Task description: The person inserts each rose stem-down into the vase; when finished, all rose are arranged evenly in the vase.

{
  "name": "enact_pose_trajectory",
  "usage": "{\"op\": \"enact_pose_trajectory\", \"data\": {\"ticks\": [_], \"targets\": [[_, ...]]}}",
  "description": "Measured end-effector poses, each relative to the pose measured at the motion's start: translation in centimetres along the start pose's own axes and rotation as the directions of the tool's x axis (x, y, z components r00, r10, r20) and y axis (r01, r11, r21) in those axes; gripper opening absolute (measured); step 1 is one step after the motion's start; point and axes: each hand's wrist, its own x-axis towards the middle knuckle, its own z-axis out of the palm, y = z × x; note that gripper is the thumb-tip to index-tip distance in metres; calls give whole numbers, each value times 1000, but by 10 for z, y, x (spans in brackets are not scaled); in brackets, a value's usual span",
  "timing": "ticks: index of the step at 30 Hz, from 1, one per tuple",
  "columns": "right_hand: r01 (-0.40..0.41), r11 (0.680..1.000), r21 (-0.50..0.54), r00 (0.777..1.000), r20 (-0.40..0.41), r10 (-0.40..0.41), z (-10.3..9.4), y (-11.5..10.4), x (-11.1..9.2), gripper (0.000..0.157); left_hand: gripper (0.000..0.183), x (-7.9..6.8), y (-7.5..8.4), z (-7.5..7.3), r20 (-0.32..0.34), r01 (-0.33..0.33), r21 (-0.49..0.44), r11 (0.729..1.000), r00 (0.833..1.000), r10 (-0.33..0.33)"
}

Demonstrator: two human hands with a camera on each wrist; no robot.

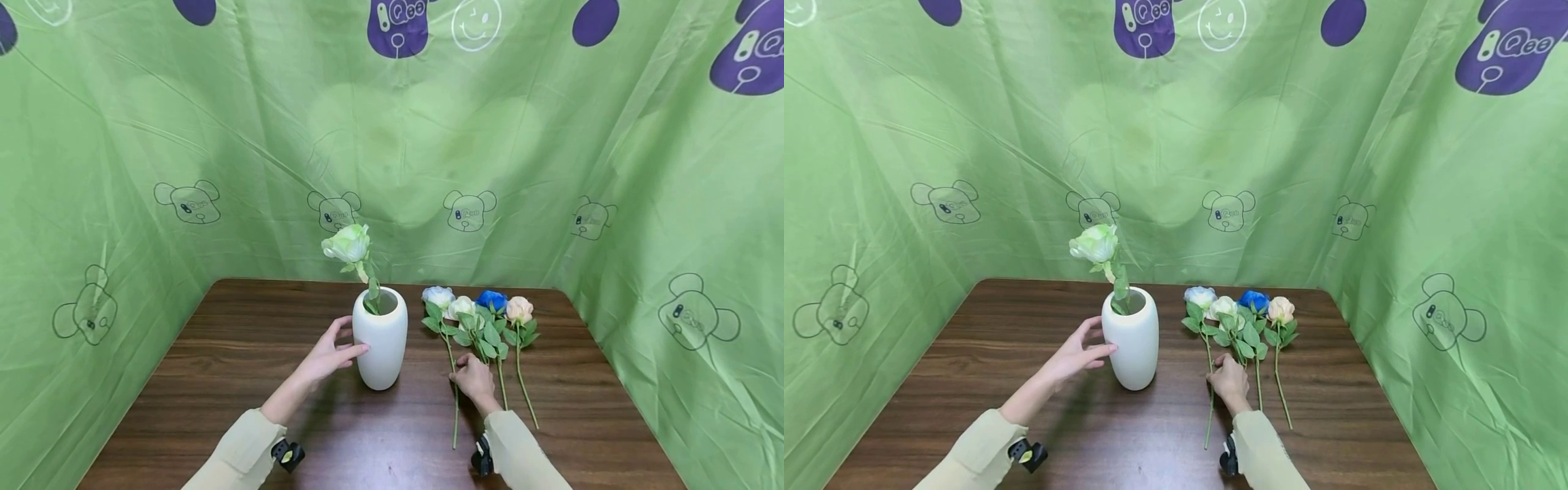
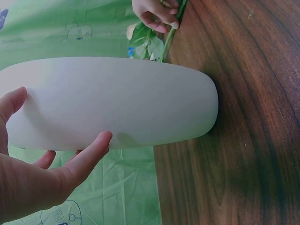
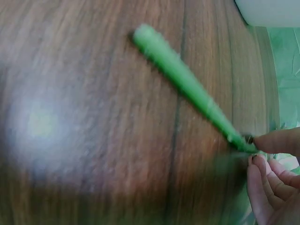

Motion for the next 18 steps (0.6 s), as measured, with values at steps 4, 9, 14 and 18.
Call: {"op": "enact_pose_trajectory", "data": {"ticks": [4, 9, 14, 18], "targets": [[-37, 999, 3, 999, -2, 37, 0, -2, -1, 26, 69, 0, 0, 0, 0, -1, 0, 1000, 1000, 1], [-87, 996, 26, 996, 20, 87, -1, -1, 1, 22, 69, -1, 0, 0, 8, 4, 2, 1000, 1000, -4], [-9, 985, 172, 1000, 25, 5, -7, 1, 4, 26, 68, 0, 1, 0, 3, 3, 6, 1000, 1000, -3], [-22, 872, 489, 987, 148, -58, -11, 3, 5, 38, 68, 1, 2, 0, 1, 10, 11, 1000, 1000, -10]]}}
